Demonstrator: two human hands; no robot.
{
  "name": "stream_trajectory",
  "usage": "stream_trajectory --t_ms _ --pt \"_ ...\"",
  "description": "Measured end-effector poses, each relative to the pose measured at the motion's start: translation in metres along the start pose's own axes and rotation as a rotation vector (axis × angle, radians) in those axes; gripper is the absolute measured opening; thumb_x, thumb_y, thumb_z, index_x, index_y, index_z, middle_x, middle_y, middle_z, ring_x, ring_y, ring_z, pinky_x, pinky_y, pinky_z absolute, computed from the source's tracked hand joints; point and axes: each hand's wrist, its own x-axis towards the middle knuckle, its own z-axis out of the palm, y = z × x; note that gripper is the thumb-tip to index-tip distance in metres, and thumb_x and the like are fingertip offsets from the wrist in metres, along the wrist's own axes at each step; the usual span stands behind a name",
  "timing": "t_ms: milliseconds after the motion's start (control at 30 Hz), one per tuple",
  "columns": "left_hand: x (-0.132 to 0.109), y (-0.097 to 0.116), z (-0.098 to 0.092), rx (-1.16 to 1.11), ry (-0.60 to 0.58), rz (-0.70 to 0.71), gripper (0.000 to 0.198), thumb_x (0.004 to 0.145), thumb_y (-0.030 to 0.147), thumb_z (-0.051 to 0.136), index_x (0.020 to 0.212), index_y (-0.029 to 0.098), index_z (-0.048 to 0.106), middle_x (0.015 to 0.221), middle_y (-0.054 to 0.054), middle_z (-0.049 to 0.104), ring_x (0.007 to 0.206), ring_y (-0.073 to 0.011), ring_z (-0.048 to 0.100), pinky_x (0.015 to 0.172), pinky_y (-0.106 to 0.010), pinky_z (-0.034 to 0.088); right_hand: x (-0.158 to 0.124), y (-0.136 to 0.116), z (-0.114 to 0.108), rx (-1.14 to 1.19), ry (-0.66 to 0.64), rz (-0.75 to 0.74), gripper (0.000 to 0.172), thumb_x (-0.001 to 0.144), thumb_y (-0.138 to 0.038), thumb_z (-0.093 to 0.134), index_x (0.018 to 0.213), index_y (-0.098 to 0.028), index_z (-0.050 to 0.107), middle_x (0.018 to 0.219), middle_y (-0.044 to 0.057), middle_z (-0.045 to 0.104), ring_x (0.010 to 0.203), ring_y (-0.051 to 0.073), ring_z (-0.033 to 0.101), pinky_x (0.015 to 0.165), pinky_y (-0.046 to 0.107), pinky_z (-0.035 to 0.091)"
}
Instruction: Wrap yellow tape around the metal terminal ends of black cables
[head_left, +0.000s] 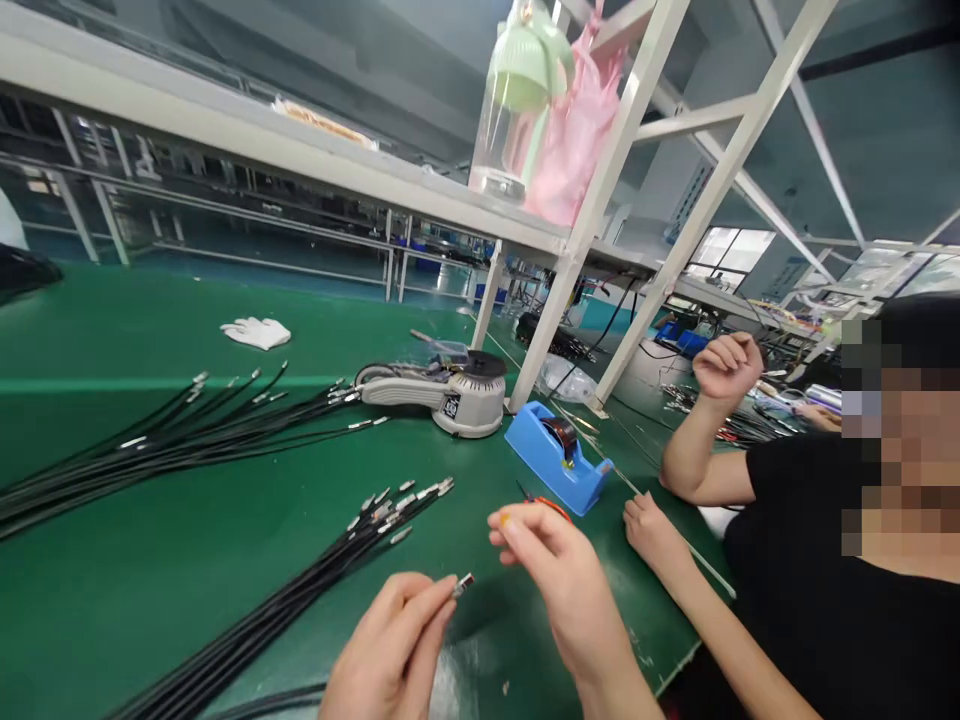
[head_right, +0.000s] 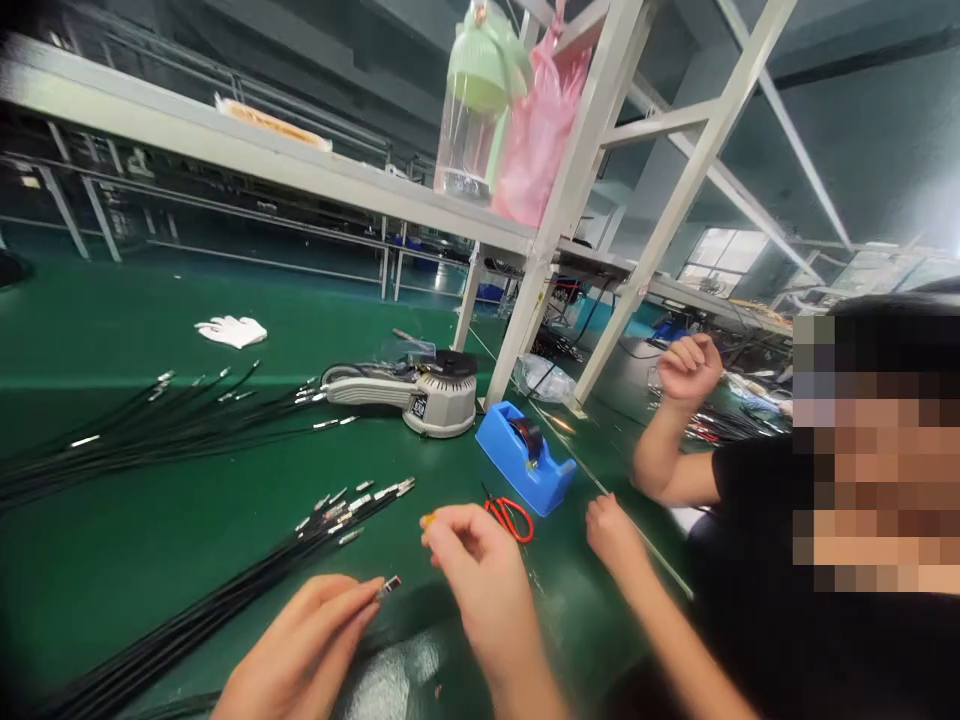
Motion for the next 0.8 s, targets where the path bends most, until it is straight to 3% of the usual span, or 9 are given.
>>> stream_trajectory --t_ms 67,167,333,533,800 --pt "0.0 0.006 -0.001 0.023 -0.034 -0.047 0.021 0.091 0.026 0.049 0.107 0.024 0.063 0.084 0.0 0.065 0.074 -0.0096 0.065 0.067 -0.013 0.052 -0.032 0.018 -0.009 -0.038 0.036 0.038 0.036 0.071 -0.052 0.07 0.077 -0.016 0.069 0.095 0.009 0.069 0.085 0.022 0.062 0.073 0.03 0.049" --pt "-0.001 0.012 0.001 0.068 -0.003 -0.092 0.018 0.09 0.028 0.051 0.102 0.023 0.062 0.082 0.001 0.067 0.073 -0.0101 0.065 0.066 -0.015 0.052 -0.053 0.036 -0.004 0.011 -0.002 0.11 0.042 0.067 -0.057 0.071 0.072 -0.015 0.068 0.095 0.012 0.069 0.083 0.024 0.063 0.073 0.034 0.05" --pt "-0.002 0.014 0.001 0.087 -0.057 -0.039 0.014 0.09 0.026 0.05 0.087 0.023 0.063 0.082 0.001 0.068 0.074 -0.0107 0.065 0.068 -0.017 0.052 -0.056 0.037 0.009 0.089 -0.014 0.124 0.036 0.07 -0.05 0.071 0.074 -0.015 0.068 0.093 0.011 0.071 0.076 0.02 0.063 0.07 0.032 0.051" --pt "-0.001 0.013 -0.002 0.101 -0.07 0.07 0.015 0.089 0.019 0.048 0.094 0.022 0.061 0.088 -0.001 0.068 0.08 -0.0112 0.065 0.073 -0.018 0.052 -0.056 0.036 0.011 0.125 -0.004 0.107 0.026 0.072 -0.04 0.071 0.07 -0.015 0.066 0.086 0.009 0.07 0.074 0.019 0.062 0.07 0.031 0.05" --pt "-0.002 0.016 -0.003 0.093 -0.018 0.083 0.009 0.089 0.018 0.05 0.091 0.022 0.058 0.081 0.003 0.067 0.072 -0.0091 0.064 0.07 -0.016 0.05 -0.054 0.032 0.012 0.068 -0.027 0.108 0.02 0.075 -0.033 0.068 0.066 -0.015 0.064 0.069 0.004 0.067 0.066 0.016 0.059 0.067 0.028 0.048"
